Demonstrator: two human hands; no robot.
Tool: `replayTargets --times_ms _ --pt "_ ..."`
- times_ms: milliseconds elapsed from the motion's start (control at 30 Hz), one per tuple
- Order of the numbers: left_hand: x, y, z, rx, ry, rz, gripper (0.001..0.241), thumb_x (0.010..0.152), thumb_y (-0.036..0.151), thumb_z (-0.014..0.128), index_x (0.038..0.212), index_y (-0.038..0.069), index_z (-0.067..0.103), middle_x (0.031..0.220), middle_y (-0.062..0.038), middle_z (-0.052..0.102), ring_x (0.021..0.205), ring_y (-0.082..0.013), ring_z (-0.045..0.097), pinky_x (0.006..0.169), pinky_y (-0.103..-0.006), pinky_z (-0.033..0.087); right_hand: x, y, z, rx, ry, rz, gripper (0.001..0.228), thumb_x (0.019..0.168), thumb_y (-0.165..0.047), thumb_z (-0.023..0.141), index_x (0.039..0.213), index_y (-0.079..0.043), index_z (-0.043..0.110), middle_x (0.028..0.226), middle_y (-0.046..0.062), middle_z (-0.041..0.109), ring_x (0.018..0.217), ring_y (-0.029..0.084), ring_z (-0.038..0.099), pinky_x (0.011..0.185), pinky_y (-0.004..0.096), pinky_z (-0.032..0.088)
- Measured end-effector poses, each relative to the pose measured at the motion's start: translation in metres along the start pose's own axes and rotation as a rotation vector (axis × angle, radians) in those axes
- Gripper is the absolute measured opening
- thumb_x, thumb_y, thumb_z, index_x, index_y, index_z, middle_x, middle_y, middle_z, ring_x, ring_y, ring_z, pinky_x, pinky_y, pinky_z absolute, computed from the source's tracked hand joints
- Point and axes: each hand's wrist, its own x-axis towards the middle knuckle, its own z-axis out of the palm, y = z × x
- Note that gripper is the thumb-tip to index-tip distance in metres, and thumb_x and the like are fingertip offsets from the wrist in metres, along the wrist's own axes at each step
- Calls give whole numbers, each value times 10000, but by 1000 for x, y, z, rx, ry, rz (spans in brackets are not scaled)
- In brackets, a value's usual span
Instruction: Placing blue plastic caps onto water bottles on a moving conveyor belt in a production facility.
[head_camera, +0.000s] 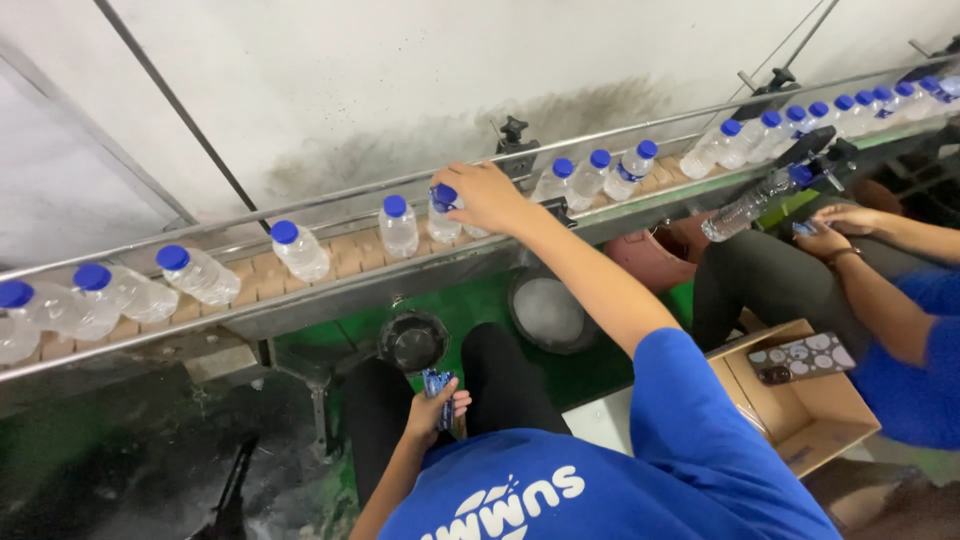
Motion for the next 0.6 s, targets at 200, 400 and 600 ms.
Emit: replayTargets --times_ms 200,400,600 --pt "4 1 7 84 -53 -36 653 877 242 883 1234 -179 532 1124 -419 688 1045 -473 709 874 -578 592 21 47 30 -141 -201 60 641 691 -327 927 1248 -227 626 1194 61 686 1132 321 690 947 515 509" --pt "-13 17 16 131 17 -17 520 855 219 770 1222 -126 645 1109 -335 755 981 -391 769 803 -402 648 22 46 2 -53 -465 148 590 788 -194 838 1302 -143 553 1163 72 583 885 279 604 723 423 465" --pt "-8 4 14 165 -13 -6 538 848 278 773 1176 -133 662 1040 -333 757 938 -398 772 750 -412 653 -6 66 -18 -89 -462 185 664 707 -238 900 1296 -151 607 1306 89 616 1135 302 621 868 450 504"
